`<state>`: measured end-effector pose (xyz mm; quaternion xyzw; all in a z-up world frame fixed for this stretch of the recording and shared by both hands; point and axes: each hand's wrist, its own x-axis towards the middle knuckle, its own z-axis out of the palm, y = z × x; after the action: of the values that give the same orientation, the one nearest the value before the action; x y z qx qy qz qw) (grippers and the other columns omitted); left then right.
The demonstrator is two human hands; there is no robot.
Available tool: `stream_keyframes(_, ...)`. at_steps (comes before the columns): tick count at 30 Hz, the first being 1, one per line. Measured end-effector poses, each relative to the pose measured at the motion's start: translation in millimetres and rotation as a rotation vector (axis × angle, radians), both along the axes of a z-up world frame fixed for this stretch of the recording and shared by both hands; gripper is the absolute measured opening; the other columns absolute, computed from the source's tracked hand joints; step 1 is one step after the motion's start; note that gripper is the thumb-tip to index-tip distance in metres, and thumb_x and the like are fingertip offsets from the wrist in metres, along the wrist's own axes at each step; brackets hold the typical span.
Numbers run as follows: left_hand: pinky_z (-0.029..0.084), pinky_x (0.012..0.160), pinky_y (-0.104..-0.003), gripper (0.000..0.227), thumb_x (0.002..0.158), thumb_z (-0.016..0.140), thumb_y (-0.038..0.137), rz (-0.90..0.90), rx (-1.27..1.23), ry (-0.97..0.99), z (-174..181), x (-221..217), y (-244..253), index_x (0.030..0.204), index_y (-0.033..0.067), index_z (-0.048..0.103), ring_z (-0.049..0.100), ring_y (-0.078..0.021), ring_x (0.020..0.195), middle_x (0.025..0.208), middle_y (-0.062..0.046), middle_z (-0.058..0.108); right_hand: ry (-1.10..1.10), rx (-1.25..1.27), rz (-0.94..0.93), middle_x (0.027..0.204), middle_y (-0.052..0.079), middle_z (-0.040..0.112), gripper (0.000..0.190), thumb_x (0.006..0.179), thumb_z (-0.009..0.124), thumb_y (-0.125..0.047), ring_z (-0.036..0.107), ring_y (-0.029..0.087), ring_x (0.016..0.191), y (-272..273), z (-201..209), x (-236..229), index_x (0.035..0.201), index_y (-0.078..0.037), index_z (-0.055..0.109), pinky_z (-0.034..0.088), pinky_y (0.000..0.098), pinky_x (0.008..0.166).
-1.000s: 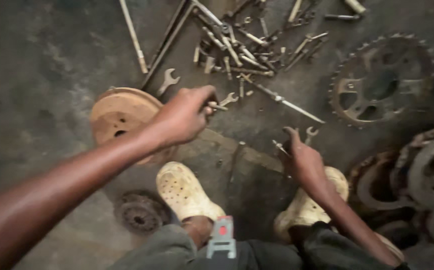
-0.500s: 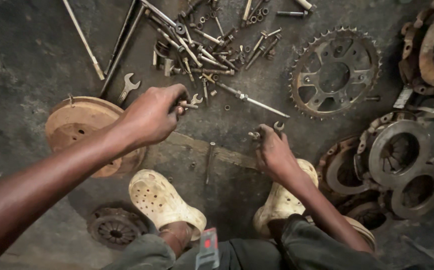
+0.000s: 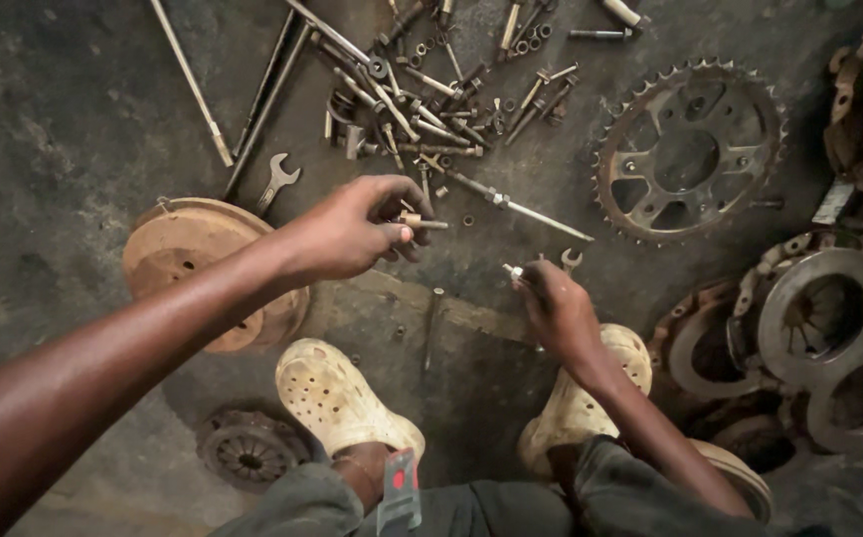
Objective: The person assembles a mechanical gear component by hand, inserting bolts and washers into a sprocket and tightening them. The person handles various small metal parts and tools scattered on the floor.
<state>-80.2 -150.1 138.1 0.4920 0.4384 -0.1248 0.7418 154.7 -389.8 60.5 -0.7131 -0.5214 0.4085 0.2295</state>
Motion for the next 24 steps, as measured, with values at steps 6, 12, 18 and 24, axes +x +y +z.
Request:
stream_keyframes(6,0.053,0.068,-0.030,0.016,0.096,0.061,0.002,0.057,-0.096,0.030,-7,1,1,0.112,0.0026,0.062,0.070,-0.0131,0.083,0.091,-0.005,0.069,0.010,-0.074,-0.020,0.089,0.018,0.073,0.015,0.097,0.069,-0.013,0.074,0.037,0.082,-2,-8,1,0.107,-0.005,0.063,0.056,0.0431,0.066)
stream_keyframes(12,0.053,0.071,-0.031,0.018,0.095,0.060,0.002,0.007,-0.058,0.001,-8,5,2,0.113,0.0015,0.063,0.070,-0.0131,0.085,0.093,-0.006,0.071,-0.112,-0.296,0.025,0.078,0.020,0.072,0.013,0.097,0.067,-0.019,0.071,0.039,0.074,10,2,2,0.105,-0.010,0.071,0.054,0.0468,0.065)
stream_keyframes(18,0.053,0.075,-0.032,0.019,0.096,0.061,0.007,-0.061,-0.033,0.096,10,15,9,0.114,0.0025,0.063,0.069,-0.0125,0.088,0.096,-0.006,0.072,-0.144,-0.316,0.078,0.076,0.019,0.072,0.020,0.094,0.069,-0.025,0.070,0.038,0.071,16,8,3,0.107,-0.009,0.068,0.054,0.0461,0.063)
stream_keyframes(24,0.049,0.075,-0.035,0.024,0.097,0.060,0.014,-0.131,-0.043,0.233,20,19,14,0.120,0.0082,0.064,0.063,-0.0120,0.085,0.096,-0.005,0.074,0.036,-0.264,0.044,0.074,0.016,0.068,0.016,0.100,0.063,-0.020,0.067,0.032,0.062,19,8,1,0.107,-0.006,0.063,0.052,0.0448,0.059)
